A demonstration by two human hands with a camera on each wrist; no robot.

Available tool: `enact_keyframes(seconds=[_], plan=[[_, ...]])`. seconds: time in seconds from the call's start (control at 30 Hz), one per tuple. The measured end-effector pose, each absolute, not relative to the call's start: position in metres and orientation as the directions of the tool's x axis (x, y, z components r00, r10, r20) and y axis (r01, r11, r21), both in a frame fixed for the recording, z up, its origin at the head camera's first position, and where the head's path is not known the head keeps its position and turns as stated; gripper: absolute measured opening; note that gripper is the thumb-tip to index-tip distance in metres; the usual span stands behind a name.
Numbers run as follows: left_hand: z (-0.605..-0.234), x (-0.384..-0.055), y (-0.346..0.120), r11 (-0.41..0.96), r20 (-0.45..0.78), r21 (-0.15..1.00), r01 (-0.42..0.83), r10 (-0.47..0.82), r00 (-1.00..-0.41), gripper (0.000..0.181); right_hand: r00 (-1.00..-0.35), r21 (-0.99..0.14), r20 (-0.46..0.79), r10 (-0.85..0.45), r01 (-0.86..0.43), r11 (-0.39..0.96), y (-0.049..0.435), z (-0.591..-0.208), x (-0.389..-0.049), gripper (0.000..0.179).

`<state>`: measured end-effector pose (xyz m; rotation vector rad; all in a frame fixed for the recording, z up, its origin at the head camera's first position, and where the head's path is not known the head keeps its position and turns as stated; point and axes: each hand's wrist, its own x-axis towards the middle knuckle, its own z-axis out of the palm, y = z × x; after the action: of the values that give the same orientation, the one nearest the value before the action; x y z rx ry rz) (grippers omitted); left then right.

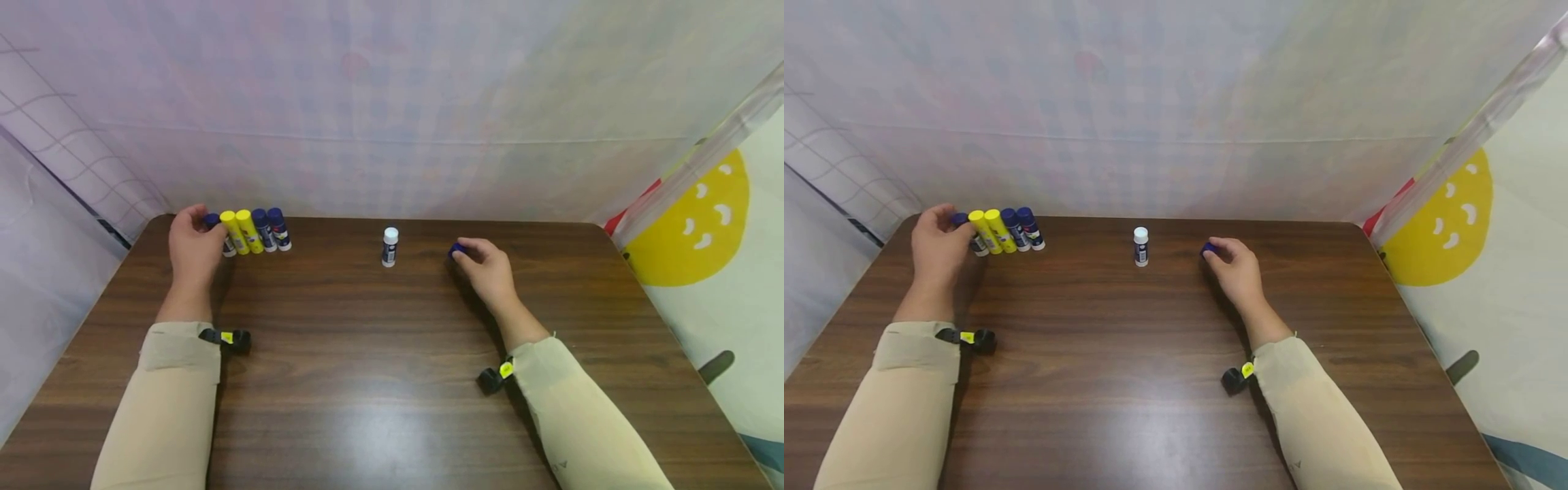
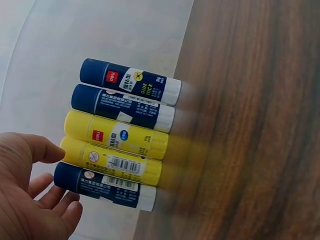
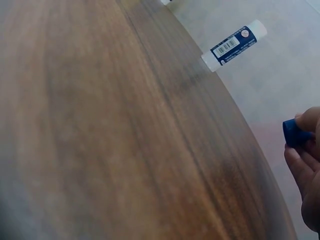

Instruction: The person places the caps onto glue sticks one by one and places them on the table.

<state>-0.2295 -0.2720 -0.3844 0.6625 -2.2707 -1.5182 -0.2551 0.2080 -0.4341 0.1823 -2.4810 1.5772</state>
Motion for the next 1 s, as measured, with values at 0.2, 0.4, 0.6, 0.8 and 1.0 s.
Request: enact_keyframes(seconds=[0.2, 0.4, 0.6, 0.8, 1.0], plan=[[-0.378, -0.227, -0.271, 0.363, 0.074, 0.918, -0.161, -0.554, -0.829, 0.058, -0.972, -0.883, 0.232, 0.016, -0.204, 0.424, 0.207, -0.433, -0.255, 0.033], [-0.373, -0.227, -0.266, 0.399, 0.139, 0.910, -0.113, -0.550, -0.824, 0.056, -0.967, -0.877, 0.255, 0.016, -0.225, 0.424, 0.207, -0.431, -0.254, 0.033], [-0.369, -0.224, -0.264, 0.409, 0.149, 0.906, -0.106, -0.543, -0.826, 0.055, -0.962, -0.887, 0.273, 0.023, -0.242, 0.394, 0.205, -0.429, -0.254, 0.033], [-0.364, -0.219, -0.256, 0.436, 0.200, 0.899, -0.045, -0.499, -0.843, 0.055, -0.960, -0.894, 0.278, 0.037, -0.245, 0.375, 0.202, -0.426, -0.253, 0.034], [-0.359, -0.217, -0.246, 0.454, 0.245, 0.891, 0.000, -0.480, -0.842, 0.053, -0.958, -0.903, 0.284, 0.035, -0.255, 0.347, 0.201, -0.423, -0.252, 0.034]])
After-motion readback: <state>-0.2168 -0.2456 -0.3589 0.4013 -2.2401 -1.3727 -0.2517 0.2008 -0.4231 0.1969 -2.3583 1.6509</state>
